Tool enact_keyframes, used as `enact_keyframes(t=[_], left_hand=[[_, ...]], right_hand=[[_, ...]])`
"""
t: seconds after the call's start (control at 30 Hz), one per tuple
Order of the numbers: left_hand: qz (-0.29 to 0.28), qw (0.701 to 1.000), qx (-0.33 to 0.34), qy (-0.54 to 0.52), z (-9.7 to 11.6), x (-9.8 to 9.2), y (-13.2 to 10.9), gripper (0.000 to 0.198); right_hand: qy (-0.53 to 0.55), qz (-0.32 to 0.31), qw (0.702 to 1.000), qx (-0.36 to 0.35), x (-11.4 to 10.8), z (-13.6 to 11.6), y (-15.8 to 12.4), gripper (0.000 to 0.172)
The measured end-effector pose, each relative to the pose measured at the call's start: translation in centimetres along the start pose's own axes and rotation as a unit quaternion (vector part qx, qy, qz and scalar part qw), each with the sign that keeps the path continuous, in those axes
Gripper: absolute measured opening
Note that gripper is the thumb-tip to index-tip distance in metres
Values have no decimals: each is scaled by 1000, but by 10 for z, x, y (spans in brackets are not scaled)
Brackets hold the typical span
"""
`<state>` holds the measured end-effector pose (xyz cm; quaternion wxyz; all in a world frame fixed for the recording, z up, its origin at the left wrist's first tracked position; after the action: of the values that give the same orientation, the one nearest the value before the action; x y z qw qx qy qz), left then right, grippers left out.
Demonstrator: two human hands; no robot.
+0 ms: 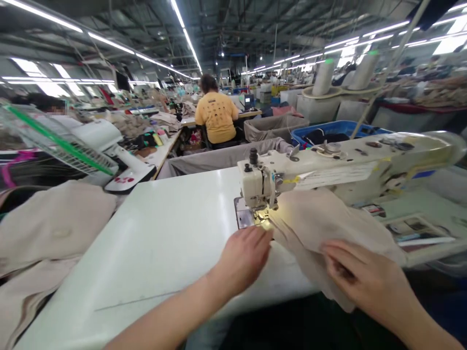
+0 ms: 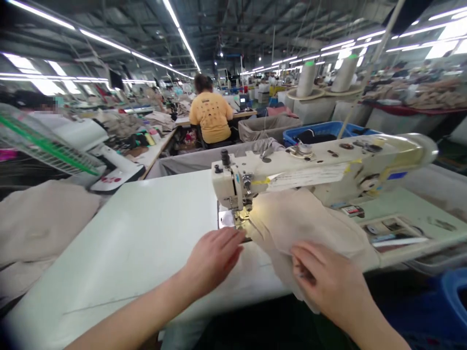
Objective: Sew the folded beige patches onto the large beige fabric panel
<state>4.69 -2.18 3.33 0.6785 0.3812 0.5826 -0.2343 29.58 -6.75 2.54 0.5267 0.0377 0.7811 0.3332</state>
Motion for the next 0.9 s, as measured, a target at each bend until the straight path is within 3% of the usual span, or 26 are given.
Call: enact_keyframes(t=[0.1,0.2,0.3,0.4,0.47,0.53,0.63,0.7,0.77,0.83,0.9], left_hand=[[28,981,163,-100,18,-3,7,33],[-5,956,225,-186,13,8,-2,25],[-19,961,186,-204,-2,16,-32,31],[-21,973,99,-206,-20,9,-74,46],[-19,973,55,-223,-31,0,-99,48],[-18,967,19,-254,-39,-7,-116,41],[-16,948,-39,-317,-46,-12,-124,30],[-1,930,-111,-349,-51,-10,-121,27],[38,910,-206,-358,-58,-6,-117,30],[82,892,-279,-346,-64,-1,-113,34],[105,891,-304,-321,-67,3,-110,37]], right_hand=[[44,-61,993,-90,8,-47,11,24],[84,-108,986,-90,19,-76,15,24],[111,-162,980,-33,29,-76,11,19],[125,-218,968,-21,36,-65,2,61],[128,-256,958,-32,41,-61,-3,76],[138,-279,950,-36,48,-60,-3,67],[209,-281,936,-19,61,-61,6,36],[283,-280,916,45,72,-59,17,20],[335,-251,888,191,85,-51,28,11],[343,-176,849,361,96,-42,34,20],[353,-105,814,450,102,-39,34,32]])
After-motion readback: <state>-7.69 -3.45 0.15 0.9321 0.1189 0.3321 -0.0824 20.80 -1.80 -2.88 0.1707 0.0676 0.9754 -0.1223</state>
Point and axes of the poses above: each hand's wrist, its own y-axis towards the middle knuckle, its own x-axis out of the palm, z = x × y, the point moved 3 cm from there along y, towards the middle knuckle, and after that the axes turned 10 degrees about x, right-handed, at the moved point
